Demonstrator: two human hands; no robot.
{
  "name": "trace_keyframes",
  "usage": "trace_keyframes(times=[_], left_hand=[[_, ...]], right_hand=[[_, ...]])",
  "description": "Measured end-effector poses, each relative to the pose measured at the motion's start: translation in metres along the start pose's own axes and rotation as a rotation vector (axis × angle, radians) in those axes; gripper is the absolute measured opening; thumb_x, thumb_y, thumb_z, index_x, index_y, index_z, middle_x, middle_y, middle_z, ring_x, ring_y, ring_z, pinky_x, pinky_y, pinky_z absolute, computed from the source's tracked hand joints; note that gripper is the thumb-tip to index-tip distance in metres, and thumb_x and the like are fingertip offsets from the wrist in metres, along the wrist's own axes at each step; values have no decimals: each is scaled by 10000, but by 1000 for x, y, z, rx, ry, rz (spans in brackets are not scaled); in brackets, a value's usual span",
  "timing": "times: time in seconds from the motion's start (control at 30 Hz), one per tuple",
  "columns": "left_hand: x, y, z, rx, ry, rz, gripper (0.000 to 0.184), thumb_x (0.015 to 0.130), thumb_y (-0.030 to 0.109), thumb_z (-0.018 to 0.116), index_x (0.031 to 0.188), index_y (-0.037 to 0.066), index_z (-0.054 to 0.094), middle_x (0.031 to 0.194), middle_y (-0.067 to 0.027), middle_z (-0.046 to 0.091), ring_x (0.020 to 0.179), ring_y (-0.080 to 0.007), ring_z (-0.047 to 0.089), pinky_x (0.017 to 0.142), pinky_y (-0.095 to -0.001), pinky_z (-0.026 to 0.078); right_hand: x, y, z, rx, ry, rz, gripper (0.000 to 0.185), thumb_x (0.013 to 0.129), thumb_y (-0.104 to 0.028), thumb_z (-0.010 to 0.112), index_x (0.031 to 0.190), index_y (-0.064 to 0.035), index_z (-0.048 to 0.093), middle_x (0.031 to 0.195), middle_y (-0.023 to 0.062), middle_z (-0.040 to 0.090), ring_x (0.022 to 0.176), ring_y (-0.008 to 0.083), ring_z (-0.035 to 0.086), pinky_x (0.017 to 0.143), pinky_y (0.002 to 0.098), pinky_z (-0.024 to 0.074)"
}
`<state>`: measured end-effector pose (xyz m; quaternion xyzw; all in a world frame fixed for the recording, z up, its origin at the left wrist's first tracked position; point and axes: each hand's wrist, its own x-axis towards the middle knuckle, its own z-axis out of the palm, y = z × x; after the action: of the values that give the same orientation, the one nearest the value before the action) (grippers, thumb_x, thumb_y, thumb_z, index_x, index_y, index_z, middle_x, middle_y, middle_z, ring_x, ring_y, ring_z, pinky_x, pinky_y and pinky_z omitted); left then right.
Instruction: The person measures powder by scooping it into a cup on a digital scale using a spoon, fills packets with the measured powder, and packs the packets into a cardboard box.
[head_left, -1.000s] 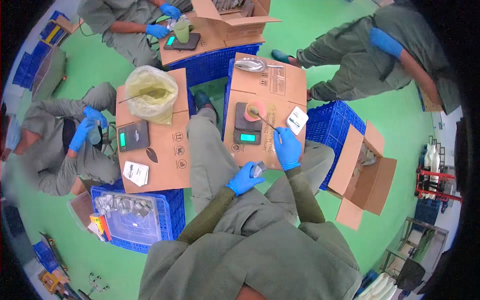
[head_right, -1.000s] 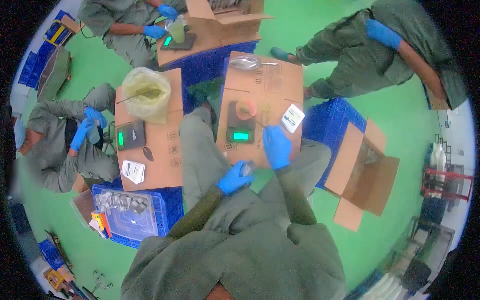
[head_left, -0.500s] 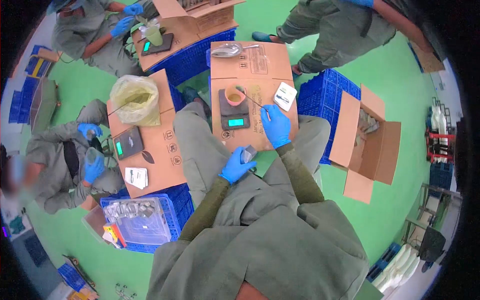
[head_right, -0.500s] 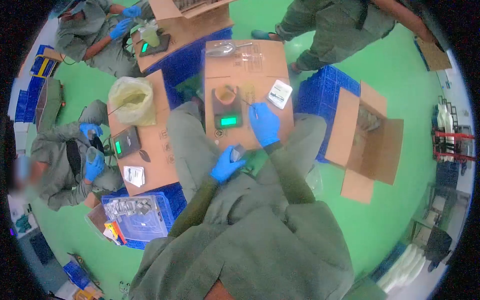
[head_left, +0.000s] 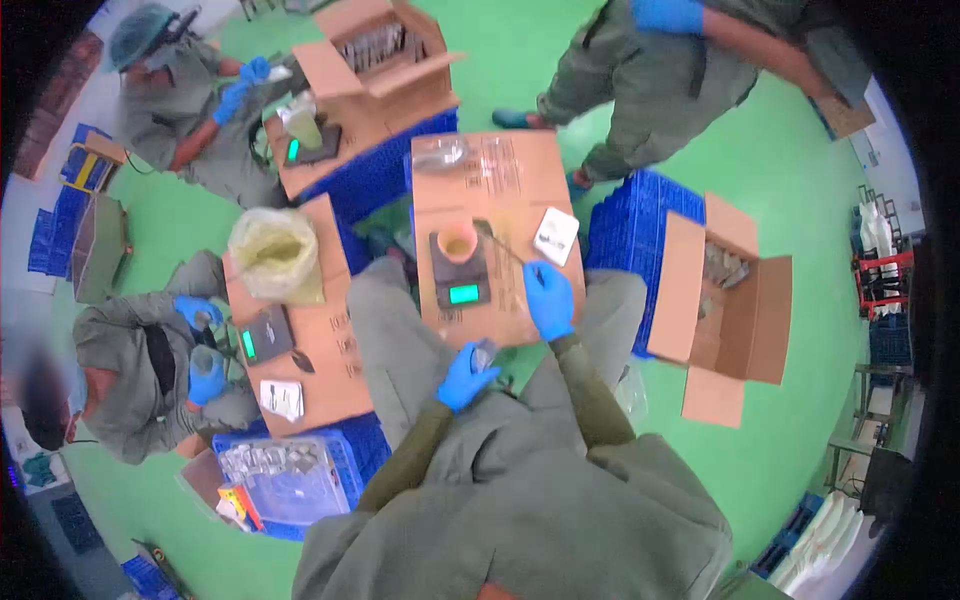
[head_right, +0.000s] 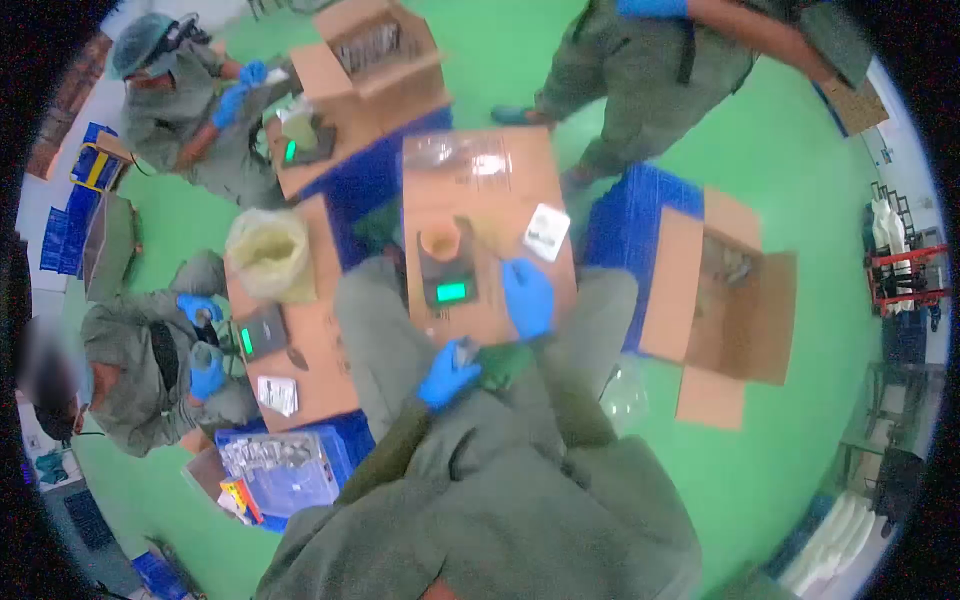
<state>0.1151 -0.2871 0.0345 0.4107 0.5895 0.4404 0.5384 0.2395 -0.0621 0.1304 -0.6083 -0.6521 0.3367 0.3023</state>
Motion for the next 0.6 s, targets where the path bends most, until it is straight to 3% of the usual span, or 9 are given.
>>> trace_keyframes(times=[0.03, 0.07, 0.17, 0.2, 0.3, 0.43, 0.5, 0.6], left_hand=[[19, -10, -3, -63, 28, 80, 730, 830, 277, 816, 1376, -40, 449, 1277, -171, 566, 1194, -257, 545, 1050, -406, 435], [19, 6, -10, 69, 20, -33, 697, 833, 265, 811, 1353, -42, 462, 1259, -160, 566, 1183, -229, 536, 1048, -395, 432], [20, 37, -8, -68, 35, -23, 687, 834, 255, 808, 1351, -38, 464, 1248, -156, 567, 1175, -224, 534, 1036, -391, 436], [21, 39, -11, 13, -12, -107, 687, 837, 259, 805, 1353, -35, 459, 1247, -159, 567, 1169, -228, 536, 1023, -392, 443], [17, 41, -4, 79, 47, -40, 677, 839, 260, 802, 1347, -30, 460, 1234, -161, 569, 1161, -229, 537, 1010, -388, 448], [17, 62, -3, 162, -18, -145, 733, 853, 258, 795, 1403, -34, 409, 1329, -176, 543, 1259, -253, 511, 1063, -388, 424], [21, 60, -7, 133, 16, -93, 729, 829, 231, 819, 1386, -23, 423, 1346, -182, 528, 1276, -255, 498, 1076, -390, 414], [24, 58, -6, 108, 67, -71, 736, 811, 211, 831, 1378, -23, 426, 1343, -187, 525, 1277, -256, 494, 1088, -390, 403]], right_hand=[[11, 5, -5, 76, 6, -13, 242, 980, -237, 590, 931, -16, 676, 791, 157, 649, 747, 203, 645, 703, 381, 514], [10, 18, -7, 132, -10, 6, 258, 981, -231, 582, 904, 1, 665, 750, 150, 622, 719, 164, 618, 687, 370, 501], [26, 61, 2, 191, -16, 64, 269, 981, -211, 572, 876, 30, 627, 692, 87, 506, 724, 83, 477, 651, 350, 451], [26, 55, -2, 232, -1, 54, 280, 972, -203, 591, 840, 44, 604, 703, 32, 461, 748, 75, 430, 641, 353, 429], [33, 84, 9, 333, -48, 151, 214, 945, -175, 656, 952, 29, 721, 812, 25, 673, 792, 80, 553, 704, 295, 475], [30, 106, 28, 385, -25, 182, 208, 948, -165, 653, 989, 25, 724, 868, 16, 688, 827, 87, 565, 734, 289, 486], [30, 113, 34, 389, -43, 196, 211, 949, -160, 652, 1012, 28, 722, 886, 19, 694, 846, 83, 569, 759, 281, 489], [23, 129, 48, 293, -31, 203, 270, 977, -216, 599, 1033, 30, 695, 866, 116, 702, 807, 154, 611, 777, 340, 510]])
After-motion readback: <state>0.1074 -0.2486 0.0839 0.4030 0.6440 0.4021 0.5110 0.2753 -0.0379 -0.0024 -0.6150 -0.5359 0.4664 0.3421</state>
